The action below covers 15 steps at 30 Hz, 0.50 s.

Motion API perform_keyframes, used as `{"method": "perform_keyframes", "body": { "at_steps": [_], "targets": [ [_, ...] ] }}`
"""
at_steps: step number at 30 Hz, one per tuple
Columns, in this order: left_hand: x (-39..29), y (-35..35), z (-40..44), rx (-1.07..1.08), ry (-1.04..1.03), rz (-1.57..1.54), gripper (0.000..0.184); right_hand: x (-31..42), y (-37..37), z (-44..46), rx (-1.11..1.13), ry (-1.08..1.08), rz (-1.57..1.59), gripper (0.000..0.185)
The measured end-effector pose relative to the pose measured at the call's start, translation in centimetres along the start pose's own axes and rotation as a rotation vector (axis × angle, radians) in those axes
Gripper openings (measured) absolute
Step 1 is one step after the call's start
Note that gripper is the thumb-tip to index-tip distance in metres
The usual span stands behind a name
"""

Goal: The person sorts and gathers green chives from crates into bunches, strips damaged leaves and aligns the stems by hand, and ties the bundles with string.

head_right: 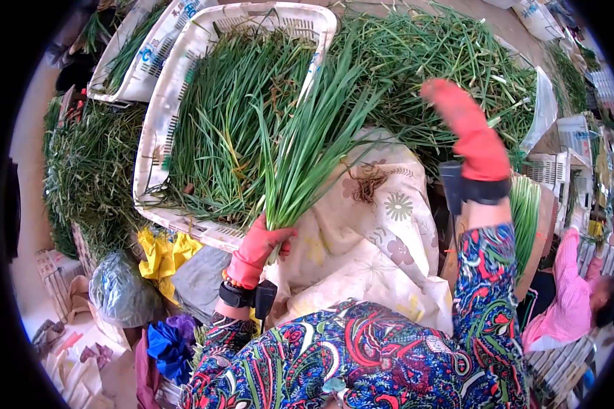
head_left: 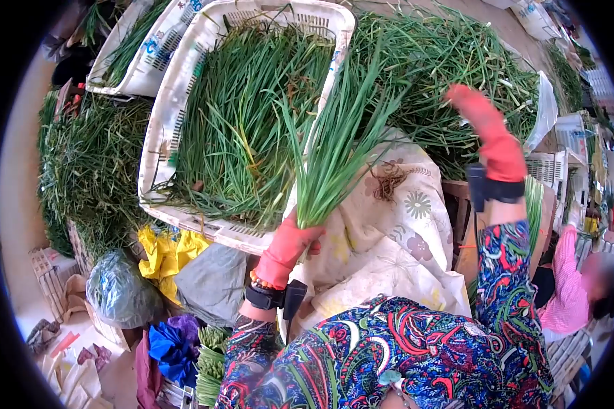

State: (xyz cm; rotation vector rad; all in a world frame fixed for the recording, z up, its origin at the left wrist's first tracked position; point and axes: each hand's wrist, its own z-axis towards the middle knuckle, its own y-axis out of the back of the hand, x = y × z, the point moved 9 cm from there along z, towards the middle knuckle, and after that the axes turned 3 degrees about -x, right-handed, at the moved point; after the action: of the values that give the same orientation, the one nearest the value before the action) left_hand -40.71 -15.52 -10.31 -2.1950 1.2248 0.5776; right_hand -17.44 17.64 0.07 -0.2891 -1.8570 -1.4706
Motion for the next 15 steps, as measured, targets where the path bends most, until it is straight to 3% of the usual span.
{"method": "perform_keyframes", "body": {
  "at_steps": [2, 3, 4, 5, 6, 7, 8, 9, 10, 11, 12, 14, 15],
  "targets": [
    [-0.6, 0.1, 0.3, 0.015, -0.012, 0.028, 0.034, 3.6, -2.9, -2.9, 0.143, 0.367, -0.226, 0.039],
    [-0.9, 0.5, 0.8, 0.019, -0.008, 0.093, 0.048, 5.7, -4.8, -5.4, 0.22, 0.553, -0.339, 0.039],
    [-1.0, 1.1, 0.8, 0.02, 0.002, 0.16, 0.062, 4.6, -9.5, -7.9, 0.595, 0.378, 0.094, 0.038],
    [-2.6, 2.5, 1.0, -0.078, -0.101, 0.446, 0.065, 3.1, -13.8, -10.7, 0.895, 0.059, 0.475, 0.037],
    [-4.7, 3.0, 1.1, -0.165, -0.213, 0.736, 0.068, 7.6, -15.5, -16.4, 1.164, -0.571, 0.575, 0.042],
    [-7.8, 1.8, 0.2, -0.183, -0.372, 0.981, 0.069, 11.4, -16.9, -19.8, 1.254, -0.529, 0.662, 0.043],
    [-11.2, 0.0, -1.5, -0.203, -0.544, 1.218, 0.071, 13.6, -19.3, -22.2, 1.143, -0.203, 1.233, 0.043],
    [-13.1, -0.7, -2.9, -0.217, -0.626, 1.401, 0.07, 17.1, -18.5, -22.1, 1.039, 0.274, 0.772, 0.049],
    [-14.7, -1.3, -4.4, -0.237, -0.706, 1.584, 0.069, 20.8, -19.3, -22.2, 1.038, 0.346, 0.196, 0.05],
    [-16.1, -1.9, -5.1, -0.298, -0.65, 1.732, 0.069, 24.0, -18.8, -21.4, 0.736, 0.576, 0.553, 0.048],
    [-17.3, -2.5, -6.4, -0.306, -0.614, 1.823, 0.066, 26.7, -16.2, -20.0, 0.423, 0.765, 0.622, 0.05],
    [-17.5, -1.4, -7.3, -0.285, -0.721, 1.837, 0.062, 28.5, -13.6, -17.9, 0.049, 0.893, 0.297, 0.058],
    [-17.0, 0.5, -8.0, -0.269, -0.87, 1.689, 0.059, 28.8, -13.5, -17.0, -0.083, 0.894, 0.141, 0.061]
  ]
}}
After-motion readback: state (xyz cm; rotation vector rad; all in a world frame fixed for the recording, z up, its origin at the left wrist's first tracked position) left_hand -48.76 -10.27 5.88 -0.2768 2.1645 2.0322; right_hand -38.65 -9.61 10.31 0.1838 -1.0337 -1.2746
